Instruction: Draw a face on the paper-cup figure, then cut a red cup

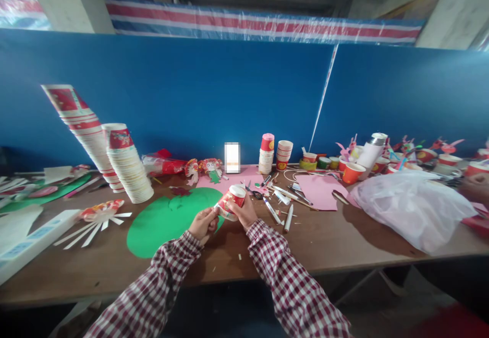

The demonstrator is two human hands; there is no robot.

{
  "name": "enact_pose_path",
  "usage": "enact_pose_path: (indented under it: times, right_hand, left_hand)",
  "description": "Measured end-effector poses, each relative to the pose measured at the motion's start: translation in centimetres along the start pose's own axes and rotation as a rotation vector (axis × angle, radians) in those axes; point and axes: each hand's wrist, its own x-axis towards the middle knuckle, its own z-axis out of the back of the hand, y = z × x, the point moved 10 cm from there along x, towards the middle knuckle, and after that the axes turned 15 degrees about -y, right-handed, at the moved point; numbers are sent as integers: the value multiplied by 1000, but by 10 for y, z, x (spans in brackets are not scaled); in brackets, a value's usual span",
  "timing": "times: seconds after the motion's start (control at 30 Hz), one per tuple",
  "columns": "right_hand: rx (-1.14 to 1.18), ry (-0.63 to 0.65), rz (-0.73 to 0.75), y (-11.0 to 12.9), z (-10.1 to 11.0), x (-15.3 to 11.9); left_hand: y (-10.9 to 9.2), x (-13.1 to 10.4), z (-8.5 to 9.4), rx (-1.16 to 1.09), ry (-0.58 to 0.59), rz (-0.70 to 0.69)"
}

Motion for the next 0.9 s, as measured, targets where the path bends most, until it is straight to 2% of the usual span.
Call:
enact_pose_path:
  times: [0.3,0.57,0.9]
  right_hand:
    - [-10,-35,4,-4,3,4]
    - [-20,-38,3,4,2,1]
    - [110,-41,-92,-11,2,3]
  left_hand:
    - [3,-1,-1,57,-28,-64]
    - [3,7,10,170,-97,-146]
    - [3,1,-1,166,3,-131]
